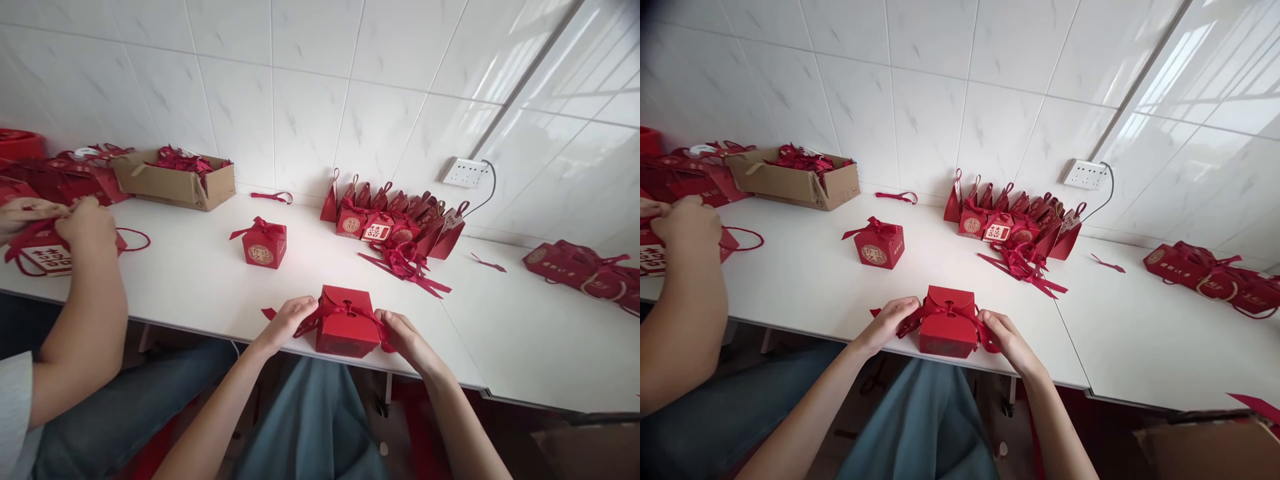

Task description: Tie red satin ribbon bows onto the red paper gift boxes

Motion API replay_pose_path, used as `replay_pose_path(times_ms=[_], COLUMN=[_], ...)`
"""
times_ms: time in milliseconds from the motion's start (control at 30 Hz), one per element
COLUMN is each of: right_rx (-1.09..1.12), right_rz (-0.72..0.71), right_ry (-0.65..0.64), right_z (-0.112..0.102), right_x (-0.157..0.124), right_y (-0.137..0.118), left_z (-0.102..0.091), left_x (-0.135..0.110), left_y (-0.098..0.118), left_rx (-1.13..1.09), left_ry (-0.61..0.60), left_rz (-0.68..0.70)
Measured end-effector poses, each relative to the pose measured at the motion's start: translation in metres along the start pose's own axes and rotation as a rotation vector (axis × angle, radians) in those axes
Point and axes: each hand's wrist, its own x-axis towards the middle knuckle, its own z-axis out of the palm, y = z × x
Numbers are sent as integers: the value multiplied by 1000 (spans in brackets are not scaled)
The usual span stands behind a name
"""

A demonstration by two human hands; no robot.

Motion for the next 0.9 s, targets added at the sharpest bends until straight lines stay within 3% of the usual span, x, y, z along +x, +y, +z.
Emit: replay_pose_path(times_ms=[133, 333, 567, 667, 800, 867, 900], right_rx=[-23, 81, 164, 233, 336, 360, 362], right_rz=[31, -12, 0, -20, -22, 3, 22], right_ry=[-24, -32, -70, -44, 18, 28, 24], right_z=[-2, -4, -4, 0, 6, 8, 9], right_x=[-2, -7, 2, 3, -2, -5, -6], right_y=[-2, -1, 9, 9, 9, 11, 13], left_z=[1, 5, 3, -10, -19, -14, -11], left_x=[-2, -2, -5, -4, -9, -16, -20], left_y=[6, -1, 2, 11, 23, 25, 25], left_rx=[45, -71, -195, -497, -971, -1074, -1090], left_ry=[-25, -23, 79, 281, 737, 762, 697], left_rz=[-6, -45, -51, 10, 114, 120, 143])
